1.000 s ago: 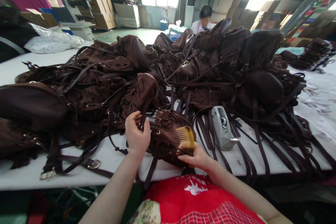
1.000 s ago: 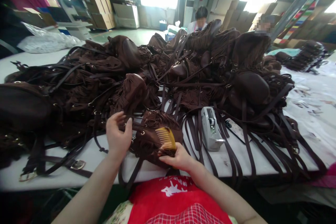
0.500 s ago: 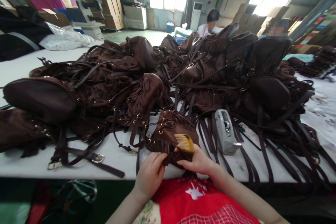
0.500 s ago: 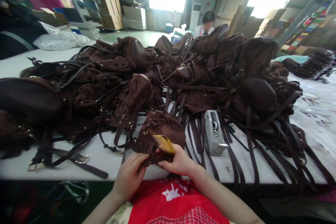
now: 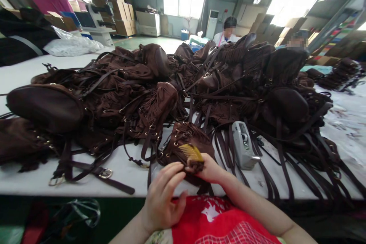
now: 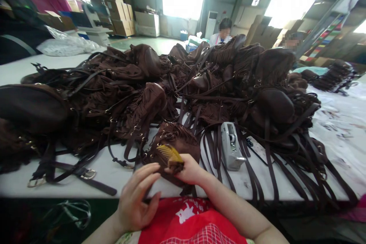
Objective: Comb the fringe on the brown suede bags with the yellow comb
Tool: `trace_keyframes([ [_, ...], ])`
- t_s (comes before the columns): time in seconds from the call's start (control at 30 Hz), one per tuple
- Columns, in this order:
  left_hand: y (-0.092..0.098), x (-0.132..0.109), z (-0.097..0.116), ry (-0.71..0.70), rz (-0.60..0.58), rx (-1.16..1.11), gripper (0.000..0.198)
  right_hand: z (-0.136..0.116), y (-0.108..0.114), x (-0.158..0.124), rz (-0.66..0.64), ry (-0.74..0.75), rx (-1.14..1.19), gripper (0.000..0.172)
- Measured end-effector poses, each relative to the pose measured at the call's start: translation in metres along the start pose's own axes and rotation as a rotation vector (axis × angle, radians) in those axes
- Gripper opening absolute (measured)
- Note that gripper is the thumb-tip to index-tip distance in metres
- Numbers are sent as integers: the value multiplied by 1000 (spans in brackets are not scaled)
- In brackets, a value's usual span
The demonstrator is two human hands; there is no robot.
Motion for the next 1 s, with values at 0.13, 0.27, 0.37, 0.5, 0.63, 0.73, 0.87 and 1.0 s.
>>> trace_keyframes([
  [0.13,-49,-19,-84,848,-262,-658,69,-8,25,1,85,-12,49,21],
  [0.27,-133,-32,-52,1303,-747,-1475,95,-41,8,-4,-63,49,-251,14],
  [0.37,-158,-2,-57,1390,-488,-1698,60,-56,-3,-13,-65,77,-668,11],
  [0.5,-182,31,-64,1334,-386,-1662,26,-43,-1,-10,-46,-8,-1067,22],
  [0.63,-196,56,-62,1238,-358,-1760,22,-31,17,-4,31,-96,-1123,26],
  [0.73,-196,64,-62,1187,-367,-1821,29,-36,20,-13,77,-62,-1011,37],
  [0.87,-179,68,-79,1128,-274,-1772,26,-59,19,-42,72,36,-746,63],
  [1.0,-172,68,-78,1068,-306,-1802,24,-70,61,-46,272,39,-558,27],
])
Point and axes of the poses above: each hand's wrist, its own x-axis towards the middle knuckle, its own y-axis out of the back of the hand, z = x × y, the point moved 10 cm from there along x, towards the middle knuckle, and after that the axes turned 1 degree about z, right-handed, at the moved point
